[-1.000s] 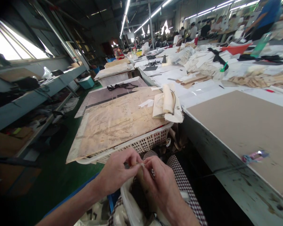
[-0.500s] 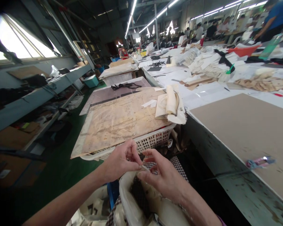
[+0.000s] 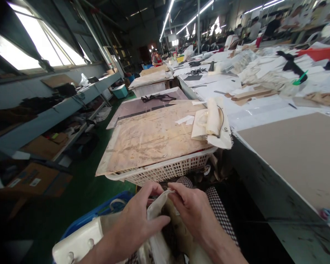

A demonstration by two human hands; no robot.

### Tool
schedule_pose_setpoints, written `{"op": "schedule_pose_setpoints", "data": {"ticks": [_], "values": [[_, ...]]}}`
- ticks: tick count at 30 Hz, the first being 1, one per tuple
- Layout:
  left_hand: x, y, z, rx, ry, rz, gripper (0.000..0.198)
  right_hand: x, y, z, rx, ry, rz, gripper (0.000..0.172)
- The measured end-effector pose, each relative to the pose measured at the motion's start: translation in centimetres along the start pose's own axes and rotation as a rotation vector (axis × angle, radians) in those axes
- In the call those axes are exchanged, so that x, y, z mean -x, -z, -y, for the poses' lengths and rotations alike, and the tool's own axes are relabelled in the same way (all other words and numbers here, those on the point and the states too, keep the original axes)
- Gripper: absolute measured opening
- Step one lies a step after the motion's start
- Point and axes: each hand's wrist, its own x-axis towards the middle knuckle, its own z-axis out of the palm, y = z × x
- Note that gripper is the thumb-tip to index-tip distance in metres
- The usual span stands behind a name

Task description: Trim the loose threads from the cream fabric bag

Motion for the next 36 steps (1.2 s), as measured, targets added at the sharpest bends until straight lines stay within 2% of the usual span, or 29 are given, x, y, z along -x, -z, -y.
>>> {"op": "schedule_pose_setpoints", "data": {"ticks": [3,5,9,12,15,17,20,22,26,28,34,36], "values": [[-1.1,0.2,0.2,0.040,-0.036,0.019,0.012,0.3,0.2,0.0,0.003,-0.020,-0.015,0.027],[-1.9,0.8,0.3,0.103,-0.058,0.097,0.002,0.4,0.7,0.2,-0.012,-0.032,-0.004,0.027],[-3.5,2.1,1.0,0.289,-0.045,0.293,0.012,0.9,1.7,0.6,0.005,-0.077,0.029,0.026],[-5.2,2.4,2.0,0.416,-0.020,0.424,0.021,1.0,2.0,0.7,-0.008,-0.125,0.071,0.022],[-7.3,2.4,2.9,0.414,-0.034,0.525,0.027,0.5,2.0,0.4,-0.057,-0.181,0.104,0.018],[-8.3,2.2,3.0,0.395,-0.053,0.551,0.030,0.1,2.0,0.1,-0.086,-0.210,0.113,0.021],[-8.8,1.9,2.8,0.394,-0.071,0.535,0.030,-0.2,2.1,-0.4,-0.105,-0.224,0.084,0.030],[-8.3,1.8,2.5,0.353,-0.095,0.478,0.024,-0.4,2.1,-0.5,-0.095,-0.225,0.066,0.033],[-6.5,2.0,2.1,-0.012,-0.300,0.188,0.014,-0.7,2.0,-0.2,-0.054,-0.255,0.056,0.034],[-5.8,2.2,2.0,-0.185,-0.395,0.101,0.014,-1.0,1.8,0.1,-0.025,-0.260,0.057,0.035],[-4.5,2.0,1.9,-0.496,-0.511,0.010,0.002,-1.7,1.2,0.4,-0.006,-0.239,0.059,0.036],[-4.4,1.8,2.1,-0.550,-0.545,-0.024,0.004,-1.7,1.2,0.5,-0.008,-0.240,0.057,0.036]]}}
